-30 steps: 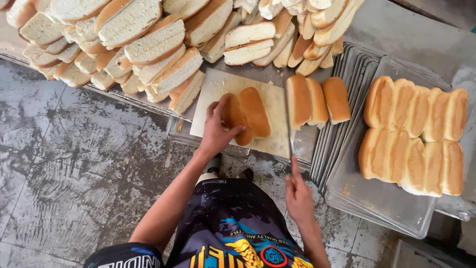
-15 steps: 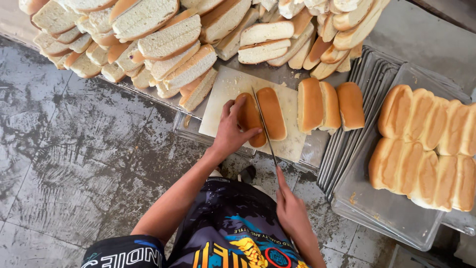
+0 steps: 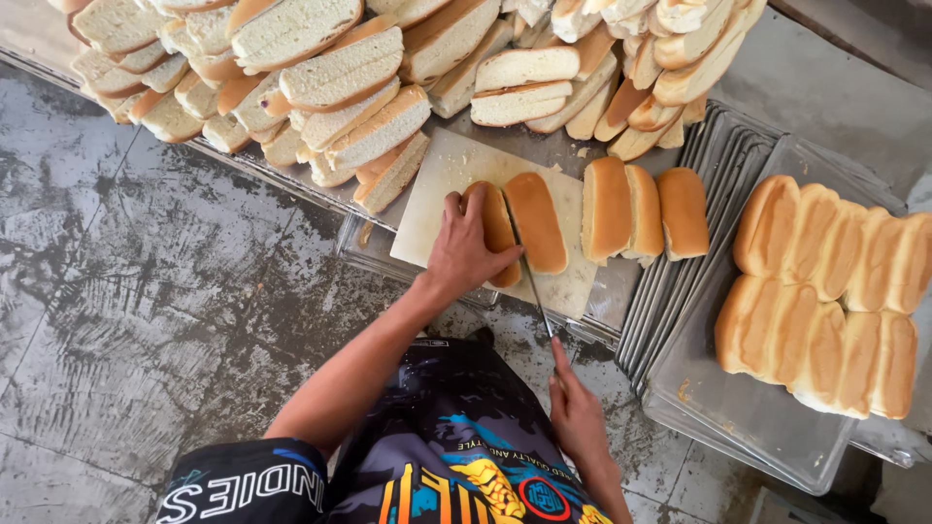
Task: The person slices multiple loaves of bread in half lengthwise using a long serrated knife on a cutting board. The person handles the bread loaves one by one, cuts them, and places the halves onto a large metal tray.
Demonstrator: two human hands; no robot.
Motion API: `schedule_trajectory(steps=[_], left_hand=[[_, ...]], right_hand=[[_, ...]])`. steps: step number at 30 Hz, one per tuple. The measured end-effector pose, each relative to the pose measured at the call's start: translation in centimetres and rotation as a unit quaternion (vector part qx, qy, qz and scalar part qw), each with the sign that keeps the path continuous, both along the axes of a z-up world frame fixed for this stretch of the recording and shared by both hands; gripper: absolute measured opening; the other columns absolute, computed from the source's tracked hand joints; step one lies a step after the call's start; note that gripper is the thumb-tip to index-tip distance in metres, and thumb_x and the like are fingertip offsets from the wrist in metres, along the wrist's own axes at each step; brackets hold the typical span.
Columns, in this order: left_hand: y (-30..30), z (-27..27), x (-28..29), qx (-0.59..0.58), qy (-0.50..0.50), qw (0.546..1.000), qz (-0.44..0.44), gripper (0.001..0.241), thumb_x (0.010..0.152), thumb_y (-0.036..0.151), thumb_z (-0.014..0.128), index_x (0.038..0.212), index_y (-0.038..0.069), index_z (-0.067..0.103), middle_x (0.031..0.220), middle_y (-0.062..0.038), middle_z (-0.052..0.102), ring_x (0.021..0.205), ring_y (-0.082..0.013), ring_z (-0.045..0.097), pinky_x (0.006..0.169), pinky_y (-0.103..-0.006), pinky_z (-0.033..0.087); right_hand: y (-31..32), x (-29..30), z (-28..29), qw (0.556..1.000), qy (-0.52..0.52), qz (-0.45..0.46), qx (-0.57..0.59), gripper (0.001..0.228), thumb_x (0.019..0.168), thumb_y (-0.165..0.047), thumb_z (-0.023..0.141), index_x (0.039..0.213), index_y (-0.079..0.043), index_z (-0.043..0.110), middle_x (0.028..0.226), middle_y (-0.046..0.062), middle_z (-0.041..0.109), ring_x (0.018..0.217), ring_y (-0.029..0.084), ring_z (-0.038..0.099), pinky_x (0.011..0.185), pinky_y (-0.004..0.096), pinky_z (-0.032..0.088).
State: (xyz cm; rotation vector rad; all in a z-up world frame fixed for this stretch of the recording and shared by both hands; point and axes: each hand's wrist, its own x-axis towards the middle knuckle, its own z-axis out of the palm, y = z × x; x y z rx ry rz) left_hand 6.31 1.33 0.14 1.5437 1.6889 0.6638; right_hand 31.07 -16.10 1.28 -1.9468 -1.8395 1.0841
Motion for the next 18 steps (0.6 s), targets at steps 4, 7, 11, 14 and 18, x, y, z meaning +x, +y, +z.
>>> schedule_trajectory(steps=[4, 7, 11, 14, 18], left_hand=[[2.6, -1.9, -1.2, 0.019, 0.071, 0.979, -0.192, 0.087, 0.068, 0.009, 0.071, 0.149, 0.003, 0.042, 0.139, -0.02, 0.059, 0.134, -0.0333, 0.056, 0.123, -0.045, 0.039], [2.4, -3.4, -1.6, 0.212, 0.154, 0.914, -0.31, 0.063, 0.074, 0.0, 0.072, 0.132, 0.018, 0.056, 0.141, 0.0, 0.067, 0.144, -0.0175, 0.055, 0.133, -0.0414, 0.032], [0.6, -3.1, -2.4, 0.248, 0.071, 0.948, -0.187, 0.07, 0.077, 0.009, 0.083, 0.142, 0.022, 0.059, 0.154, -0.006, 0.059, 0.151, -0.0234, 0.05, 0.132, -0.0453, 0.028], [-1.0, -2.2, -2.2, 0.132, -0.126, 0.976, -0.119, 0.111, 0.063, 0.031, 0.095, 0.153, 0.004, 0.035, 0.163, -0.023, 0.029, 0.15, -0.0375, 0.033, 0.122, -0.0456, 0.031], [-1.5, -1.6, -1.1, 0.112, -0.061, 0.986, -0.103, 0.125, 0.061, 0.039, 0.098, 0.159, 0.006, 0.028, 0.168, -0.018, 0.022, 0.154, -0.0405, 0.026, 0.125, -0.0479, 0.028]], right_hand=[[2.3, 0.3, 0.3, 0.997, -0.015, -0.069, -0.039, 0.062, 0.102, -0.022, 0.053, 0.16, -0.035, 0.035, 0.057, 0.015, 0.051, 0.053, 0.017, 0.044, 0.056, 0.036, 0.046], [2.6, -0.1, 1.3, 0.997, 0.025, -0.071, -0.006, 0.063, 0.102, -0.02, 0.053, 0.161, -0.031, 0.034, 0.057, 0.01, 0.045, 0.054, 0.014, 0.037, 0.054, 0.034, 0.042], [2.1, -0.6, 2.4, 0.997, 0.049, -0.058, -0.019, 0.063, 0.1, -0.02, 0.054, 0.16, -0.028, 0.034, 0.055, 0.007, 0.049, 0.052, 0.012, 0.041, 0.054, 0.032, 0.044], [0.4, -0.1, 2.7, 0.997, 0.053, -0.047, -0.04, 0.065, 0.1, -0.02, 0.054, 0.161, -0.027, 0.033, 0.058, 0.01, 0.046, 0.053, 0.013, 0.039, 0.054, 0.033, 0.043], [-1.7, 0.7, 3.5, 0.997, 0.046, -0.004, -0.054, 0.064, 0.101, -0.021, 0.054, 0.162, -0.026, 0.033, 0.079, 0.024, 0.058, 0.06, 0.026, 0.056, 0.064, 0.039, 0.051]])
